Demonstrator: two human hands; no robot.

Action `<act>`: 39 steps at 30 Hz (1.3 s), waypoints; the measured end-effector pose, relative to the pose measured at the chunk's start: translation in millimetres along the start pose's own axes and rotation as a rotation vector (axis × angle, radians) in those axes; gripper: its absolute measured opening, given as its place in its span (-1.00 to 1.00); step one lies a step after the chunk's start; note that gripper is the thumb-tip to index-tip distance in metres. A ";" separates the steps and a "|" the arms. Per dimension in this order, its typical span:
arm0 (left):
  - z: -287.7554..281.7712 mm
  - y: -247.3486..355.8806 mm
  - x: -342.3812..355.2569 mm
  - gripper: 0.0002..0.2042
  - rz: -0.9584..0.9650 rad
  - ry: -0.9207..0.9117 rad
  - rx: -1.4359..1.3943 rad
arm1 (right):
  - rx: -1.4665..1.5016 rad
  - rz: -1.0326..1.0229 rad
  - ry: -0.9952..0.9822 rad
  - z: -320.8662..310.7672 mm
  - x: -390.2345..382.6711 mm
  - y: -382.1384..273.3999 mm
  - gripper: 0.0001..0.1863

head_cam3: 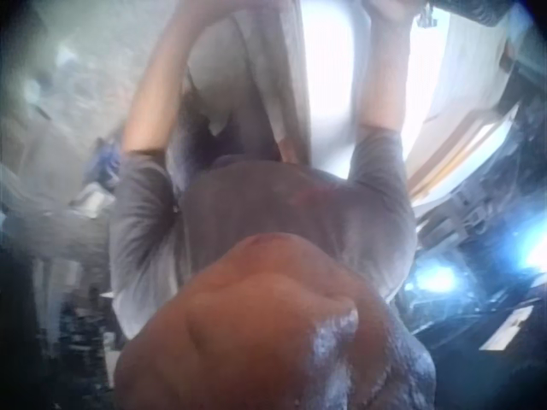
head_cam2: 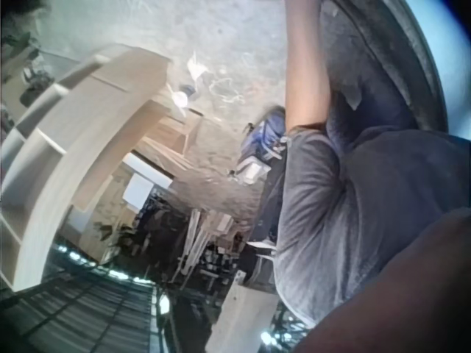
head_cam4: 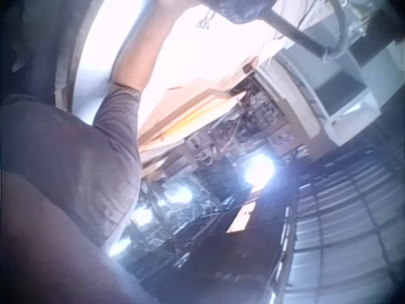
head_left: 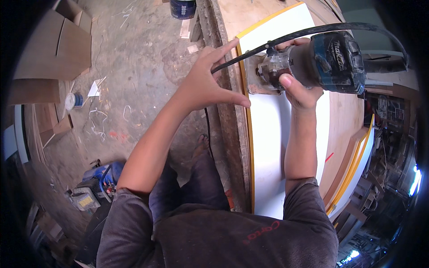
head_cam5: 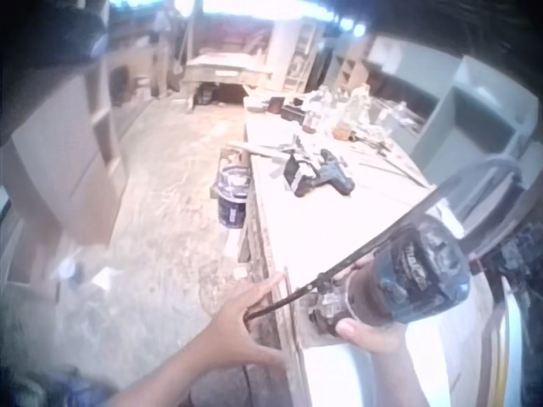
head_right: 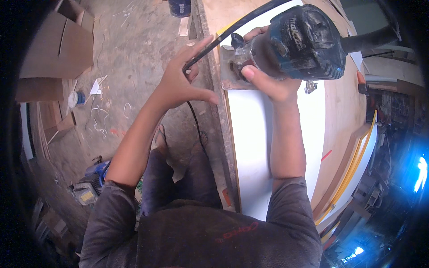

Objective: The person uses a handheld router to trim or profile the edge of a white door panel and then picks up a metal hinge.

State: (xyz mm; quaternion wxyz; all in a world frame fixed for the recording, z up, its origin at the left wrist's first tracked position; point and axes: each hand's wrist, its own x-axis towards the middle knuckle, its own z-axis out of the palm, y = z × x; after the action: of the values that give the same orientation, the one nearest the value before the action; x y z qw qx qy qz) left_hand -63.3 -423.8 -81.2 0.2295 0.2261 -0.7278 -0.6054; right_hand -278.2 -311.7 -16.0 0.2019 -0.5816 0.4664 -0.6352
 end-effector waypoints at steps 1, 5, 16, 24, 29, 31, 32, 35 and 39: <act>2.2 -0.5 2.0 0.26 0.011 -0.005 -0.023 | 0.018 0.015 0.008 -0.4 -1.4 3.1 -0.25; 7.5 -4.6 6.9 0.14 0.021 -0.028 -0.027 | 0.055 0.058 0.022 0.5 -3.7 9.5 -0.25; 17.8 -20.3 11.3 0.02 0.098 0.019 0.023 | 0.010 0.072 -0.003 -2.4 -12.5 16.5 -0.21; 18.0 -28.3 11.8 0.06 0.109 0.011 -0.008 | 0.007 0.040 0.007 -0.8 -14.3 25.8 -0.21; 24.4 -42.6 11.2 0.08 0.218 0.069 -0.003 | -0.005 0.046 -0.026 1.0 -12.4 23.6 -0.16; 25.0 -44.2 10.8 0.07 0.223 0.068 0.003 | -0.025 0.050 -0.046 -0.1 -13.9 22.4 -0.14; 24.9 -44.5 10.4 0.06 0.220 0.067 0.004 | -0.017 0.067 -0.038 0.1 -14.0 21.8 -0.14; 24.6 -45.9 9.4 0.05 0.216 0.061 0.003 | 0.002 0.114 -0.015 0.8 -15.9 21.1 -0.14; 26.0 -47.7 7.7 0.03 0.223 0.070 0.008 | 0.019 0.152 0.008 3.4 -19.2 20.7 -0.14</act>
State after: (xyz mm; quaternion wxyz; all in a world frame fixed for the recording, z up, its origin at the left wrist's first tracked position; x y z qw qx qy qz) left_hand -82.8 -416.1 -131.9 0.3198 0.1656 -0.7425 -0.5648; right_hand -276.4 -307.6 -44.1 0.2534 -0.5400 0.5039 -0.6247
